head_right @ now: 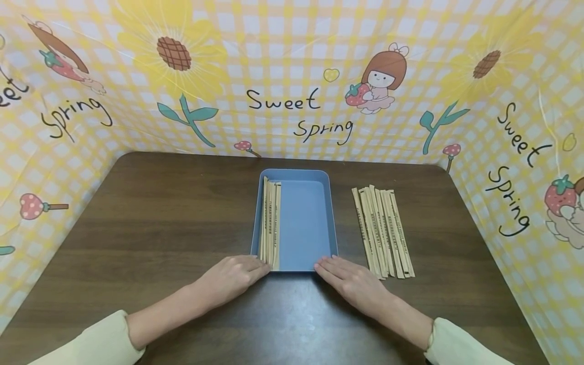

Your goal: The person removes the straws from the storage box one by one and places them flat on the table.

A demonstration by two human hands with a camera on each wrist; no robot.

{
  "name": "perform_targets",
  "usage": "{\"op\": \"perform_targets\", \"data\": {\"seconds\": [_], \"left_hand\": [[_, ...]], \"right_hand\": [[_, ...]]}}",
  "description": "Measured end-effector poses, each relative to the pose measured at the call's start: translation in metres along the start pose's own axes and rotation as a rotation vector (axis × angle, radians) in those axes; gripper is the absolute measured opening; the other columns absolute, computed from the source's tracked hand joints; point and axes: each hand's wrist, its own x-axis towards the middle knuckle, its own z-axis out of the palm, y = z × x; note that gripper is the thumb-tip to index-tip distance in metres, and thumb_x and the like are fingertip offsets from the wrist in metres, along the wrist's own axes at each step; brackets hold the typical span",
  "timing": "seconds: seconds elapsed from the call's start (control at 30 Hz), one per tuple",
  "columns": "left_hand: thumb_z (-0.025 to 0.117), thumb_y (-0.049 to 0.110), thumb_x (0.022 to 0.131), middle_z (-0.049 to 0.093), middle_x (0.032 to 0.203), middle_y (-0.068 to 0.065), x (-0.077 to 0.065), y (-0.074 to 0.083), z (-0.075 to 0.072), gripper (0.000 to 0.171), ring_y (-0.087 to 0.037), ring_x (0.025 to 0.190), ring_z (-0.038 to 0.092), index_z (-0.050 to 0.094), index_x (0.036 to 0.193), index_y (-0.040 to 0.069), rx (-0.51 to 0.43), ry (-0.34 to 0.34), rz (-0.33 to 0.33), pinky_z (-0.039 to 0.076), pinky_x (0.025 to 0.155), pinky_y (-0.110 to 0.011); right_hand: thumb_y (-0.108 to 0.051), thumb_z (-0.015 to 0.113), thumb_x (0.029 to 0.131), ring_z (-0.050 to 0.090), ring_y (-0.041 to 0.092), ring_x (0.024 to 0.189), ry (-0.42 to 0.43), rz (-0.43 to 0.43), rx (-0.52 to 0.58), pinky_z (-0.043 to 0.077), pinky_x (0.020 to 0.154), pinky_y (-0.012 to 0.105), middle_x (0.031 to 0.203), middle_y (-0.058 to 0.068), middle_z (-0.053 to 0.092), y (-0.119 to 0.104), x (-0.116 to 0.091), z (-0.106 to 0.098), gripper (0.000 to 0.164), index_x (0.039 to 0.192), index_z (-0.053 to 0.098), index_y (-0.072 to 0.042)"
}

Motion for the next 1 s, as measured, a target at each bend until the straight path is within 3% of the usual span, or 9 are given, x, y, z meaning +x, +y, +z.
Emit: {"op": "perform_targets", "data": {"seconds": [0.17, 0.27, 0.43, 0.53, 0.67, 0.83, 1.0], "left_hand": [[0.073, -0.002, 0.082, 0.072, 0.096, -0.005, 0.001, 0.0, 0.002, 0.022, -0.016, 0.087, 0.068, 0.073, 0.103, 0.003, -0.005, 0.007, 0.002, 0.058, 0.084, -0.028], [0.072, -0.003, 0.082, 0.071, 0.09, -0.003, 0.004, -0.001, 0.001, 0.018, -0.015, 0.081, 0.068, 0.072, 0.098, 0.004, -0.026, -0.001, -0.006, 0.059, 0.075, -0.026], [0.069, 0.005, 0.089, 0.067, 0.076, 0.002, 0.013, -0.003, -0.005, 0.005, -0.01, 0.065, 0.064, 0.067, 0.086, 0.009, -0.186, -0.086, -0.11, 0.057, 0.056, -0.025], [0.065, 0.009, 0.094, 0.07, 0.079, 0.001, 0.022, -0.005, -0.01, 0.007, -0.006, 0.063, 0.063, 0.071, 0.091, 0.007, -0.333, -0.122, -0.248, 0.055, 0.055, -0.023], [0.061, 0.005, 0.096, 0.075, 0.095, -0.009, 0.034, -0.008, -0.015, 0.02, -0.006, 0.069, 0.066, 0.073, 0.111, -0.001, -0.555, -0.108, -0.465, 0.055, 0.06, -0.02], [0.063, 0.002, 0.095, 0.072, 0.109, -0.016, 0.049, -0.016, -0.019, 0.028, -0.019, 0.095, 0.071, 0.068, 0.121, -0.007, -0.86, -0.095, -0.763, 0.059, 0.077, -0.026], [0.061, 0.003, 0.096, 0.065, 0.124, -0.022, 0.06, -0.028, -0.016, 0.039, -0.03, 0.107, 0.067, 0.057, 0.133, -0.01, -1.198, -0.095, -1.083, 0.058, 0.087, -0.036]], "right_hand": [[-0.009, 0.032, 0.109, 0.068, 0.026, 0.106, 0.036, 0.019, -0.001, 0.057, 0.088, 0.04, 0.119, 0.014, 0.069, -0.001, 0.001, 0.0, 0.041, 0.118, 0.071, 0.002], [-0.009, 0.033, 0.109, 0.069, 0.026, 0.104, 0.047, 0.03, -0.002, 0.058, 0.087, 0.04, 0.118, 0.013, 0.07, -0.002, 0.001, 0.0, 0.041, 0.117, 0.072, 0.002], [-0.009, 0.034, 0.109, 0.069, 0.026, 0.103, 0.067, 0.039, 0.017, 0.057, 0.088, 0.041, 0.116, 0.013, 0.071, -0.002, 0.001, 0.002, 0.04, 0.115, 0.072, 0.003], [-0.009, 0.035, 0.109, 0.069, 0.026, 0.103, 0.075, 0.039, 0.026, 0.057, 0.089, 0.041, 0.116, 0.013, 0.071, -0.002, 0.002, 0.004, 0.039, 0.115, 0.072, 0.003], [-0.009, 0.035, 0.109, 0.069, 0.026, 0.104, 0.079, 0.043, 0.028, 0.057, 0.089, 0.041, 0.116, 0.013, 0.071, -0.002, 0.003, 0.004, 0.039, 0.115, 0.072, 0.003], [-0.011, 0.035, 0.109, 0.069, 0.026, 0.103, 0.078, 0.053, 0.033, 0.057, 0.088, 0.042, 0.115, 0.013, 0.071, -0.002, 0.003, 0.004, 0.04, 0.115, 0.073, 0.003], [-0.011, 0.035, 0.109, 0.07, 0.026, 0.102, 0.078, 0.061, 0.037, 0.058, 0.087, 0.041, 0.113, 0.013, 0.072, -0.004, 0.003, 0.003, 0.04, 0.114, 0.073, 0.002]]}}
